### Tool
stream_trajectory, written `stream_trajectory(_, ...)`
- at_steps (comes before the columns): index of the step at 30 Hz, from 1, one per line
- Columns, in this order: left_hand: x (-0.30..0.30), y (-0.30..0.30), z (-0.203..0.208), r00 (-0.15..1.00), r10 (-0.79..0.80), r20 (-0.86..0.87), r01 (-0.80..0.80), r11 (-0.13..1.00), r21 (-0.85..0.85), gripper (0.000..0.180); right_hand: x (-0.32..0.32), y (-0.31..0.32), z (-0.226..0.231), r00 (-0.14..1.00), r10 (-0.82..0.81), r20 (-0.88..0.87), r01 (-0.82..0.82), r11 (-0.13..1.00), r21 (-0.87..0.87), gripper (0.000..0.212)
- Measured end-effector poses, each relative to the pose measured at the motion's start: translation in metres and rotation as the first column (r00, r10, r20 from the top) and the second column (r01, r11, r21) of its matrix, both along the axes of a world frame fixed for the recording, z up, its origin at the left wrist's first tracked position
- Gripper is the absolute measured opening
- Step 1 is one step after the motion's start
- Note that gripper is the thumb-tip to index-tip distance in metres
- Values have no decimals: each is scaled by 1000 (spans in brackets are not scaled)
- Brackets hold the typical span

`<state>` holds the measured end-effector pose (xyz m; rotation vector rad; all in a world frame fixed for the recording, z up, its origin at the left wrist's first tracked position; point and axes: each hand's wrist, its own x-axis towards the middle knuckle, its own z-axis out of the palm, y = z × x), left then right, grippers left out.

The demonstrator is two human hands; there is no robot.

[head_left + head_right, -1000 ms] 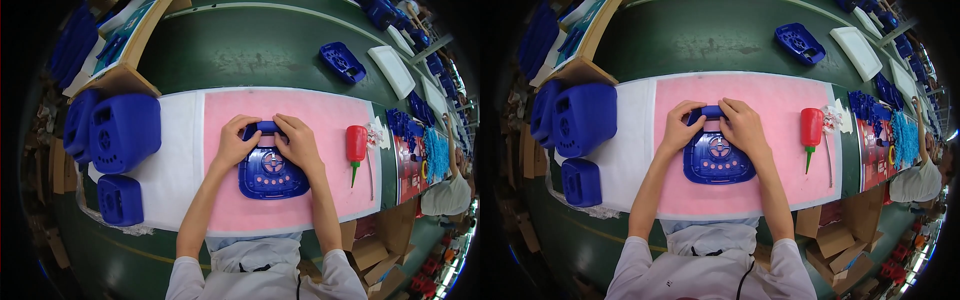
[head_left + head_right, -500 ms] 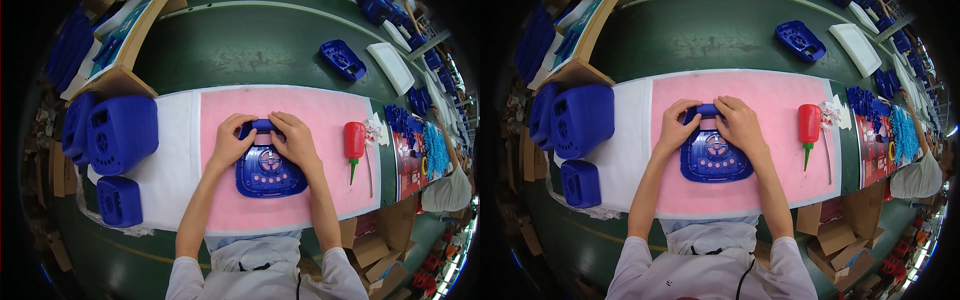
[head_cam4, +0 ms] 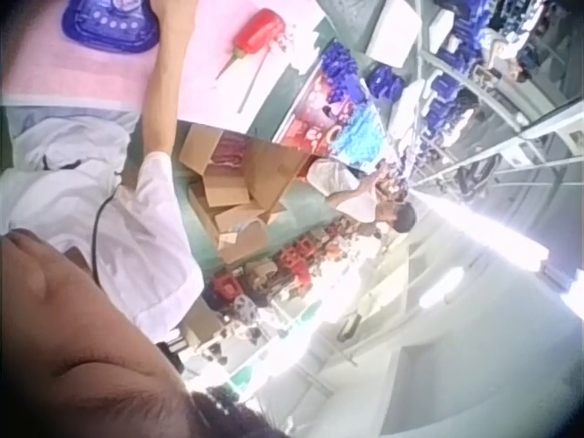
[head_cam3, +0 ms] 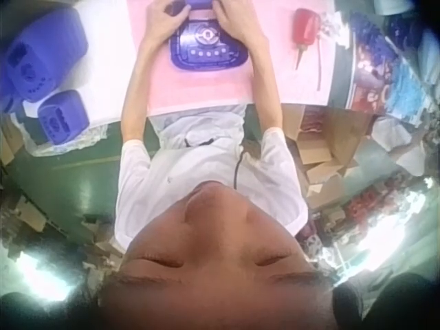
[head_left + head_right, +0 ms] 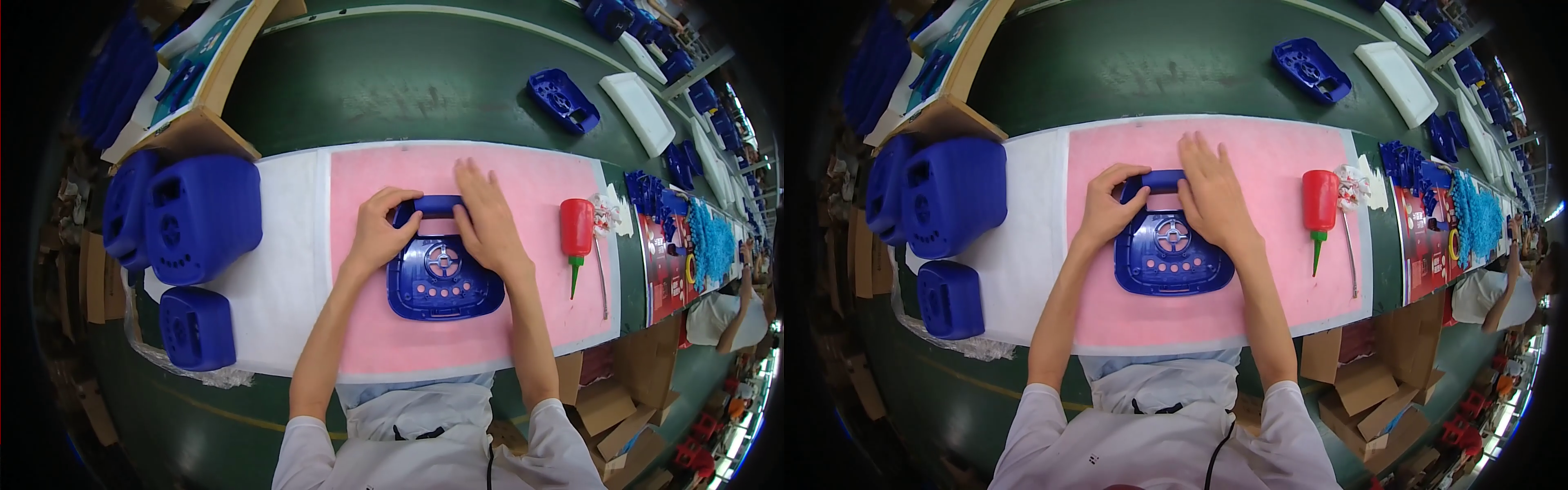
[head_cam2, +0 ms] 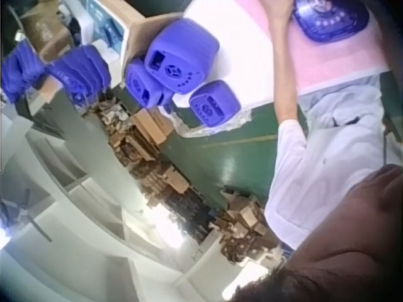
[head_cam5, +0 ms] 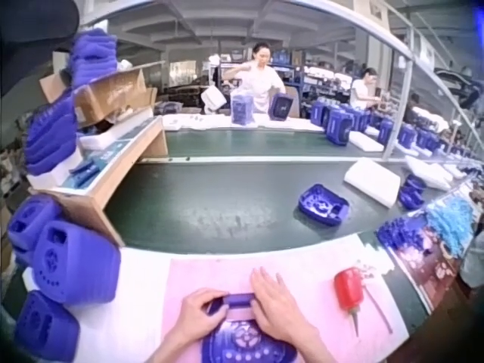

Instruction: The person applies glue from a bottle to blue plastic housings, then attaches blue plastic handles to them.

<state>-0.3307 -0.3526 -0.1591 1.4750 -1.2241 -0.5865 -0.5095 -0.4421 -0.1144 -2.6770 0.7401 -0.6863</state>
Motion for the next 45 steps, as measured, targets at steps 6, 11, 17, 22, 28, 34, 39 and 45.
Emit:
stream_trajectory(6,-1,2,4,1000,-14,-22,15,998,59,27,2,23,87,996,-25,85,38,989,-145,81)
stream_trajectory(11,2,3,-6,1000,8,12,-8,1000,-14,32,7,38,86,967,8,254,59,966,-252,90)
stream_trajectory(17,6,-9,-24,908,-48,-416,21,997,-71,27,6,32,-11,935,86,-345,-74,996,47,85)
stream_trajectory(22,16,9,-4,905,5,-425,-16,1000,-23,25,14,21,7,871,183,-455,-189,981,34,66)
stream_trajectory(28,43,115,126,982,159,99,-139,972,-190,13,12,-31,10,896,119,-428,-143,989,-24,25)
stream_trajectory(34,88,269,123,573,609,548,-708,705,-43,11,3,-118,-20,915,-373,-155,398,898,187,48)
stream_trajectory(39,97,327,97,525,265,809,-740,612,279,33,-29,-121,-22,717,-696,34,333,385,861,40)
stream_trajectory(45,98,334,94,468,179,865,-722,642,258,41,-86,-58,41,891,-454,-25,414,789,455,31)
